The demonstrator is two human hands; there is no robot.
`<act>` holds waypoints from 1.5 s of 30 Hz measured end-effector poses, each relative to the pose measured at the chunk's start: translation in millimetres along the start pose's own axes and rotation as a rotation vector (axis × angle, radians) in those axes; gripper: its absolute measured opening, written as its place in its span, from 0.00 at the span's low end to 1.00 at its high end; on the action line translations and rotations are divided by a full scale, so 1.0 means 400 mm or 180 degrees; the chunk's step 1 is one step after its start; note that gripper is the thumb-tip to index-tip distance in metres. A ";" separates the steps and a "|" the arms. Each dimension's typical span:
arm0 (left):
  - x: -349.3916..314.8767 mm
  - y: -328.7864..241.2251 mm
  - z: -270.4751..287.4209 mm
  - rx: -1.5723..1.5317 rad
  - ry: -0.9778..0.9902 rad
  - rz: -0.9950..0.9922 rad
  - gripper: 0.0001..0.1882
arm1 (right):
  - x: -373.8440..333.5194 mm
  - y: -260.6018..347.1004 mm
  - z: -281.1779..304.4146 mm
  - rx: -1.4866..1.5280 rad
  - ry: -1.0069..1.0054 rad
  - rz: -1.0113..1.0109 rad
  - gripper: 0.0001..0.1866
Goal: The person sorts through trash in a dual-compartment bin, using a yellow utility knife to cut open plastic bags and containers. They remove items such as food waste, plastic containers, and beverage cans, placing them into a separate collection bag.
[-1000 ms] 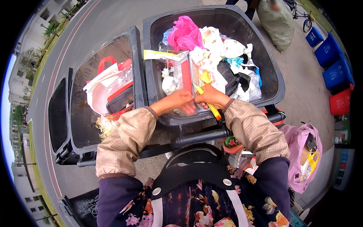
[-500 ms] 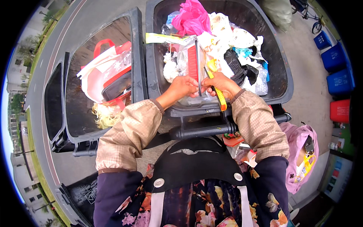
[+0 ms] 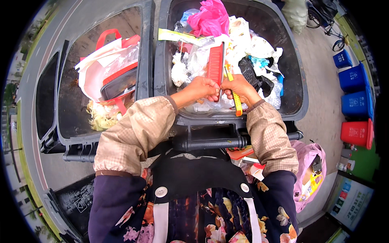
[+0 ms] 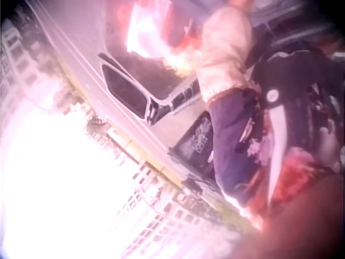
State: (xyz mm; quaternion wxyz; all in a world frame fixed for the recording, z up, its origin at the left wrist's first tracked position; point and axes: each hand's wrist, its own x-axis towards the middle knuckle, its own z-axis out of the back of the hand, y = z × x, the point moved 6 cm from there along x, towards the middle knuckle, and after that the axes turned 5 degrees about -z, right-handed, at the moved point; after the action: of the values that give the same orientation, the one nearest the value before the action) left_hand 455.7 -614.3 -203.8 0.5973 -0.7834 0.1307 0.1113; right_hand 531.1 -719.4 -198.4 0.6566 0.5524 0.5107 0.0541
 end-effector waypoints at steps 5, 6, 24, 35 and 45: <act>-0.002 -0.029 -0.035 0.1276 0.0141 -0.0984 0.21 | -0.007 0.017 0.003 -0.0089 -0.0076 0.0176 0.04; -0.002 -0.045 -0.035 0.1727 -0.0077 -0.1028 0.22 | -0.016 0.027 0.000 -0.0212 -0.0034 0.0149 0.04; 0.030 -0.158 -0.073 0.4226 -0.0745 -0.2141 0.40 | -0.060 0.074 0.046 -0.1360 -0.0857 0.0852 0.10; 0.132 -0.123 -0.090 0.5547 -0.0580 -0.1763 0.44 | -0.053 0.065 0.117 -0.1972 -0.1877 0.0437 0.09; 0.161 -0.090 -0.083 0.6261 -0.0504 -0.1525 0.39 | 0.004 0.016 0.182 -0.0775 -0.1300 0.0279 0.07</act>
State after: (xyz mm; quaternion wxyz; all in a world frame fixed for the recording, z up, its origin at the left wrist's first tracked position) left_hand 529.2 -641.9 -183.7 0.9907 0.0597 -0.0361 -0.1167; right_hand 588.0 -764.7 -204.0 0.8051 0.4902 0.3326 0.0309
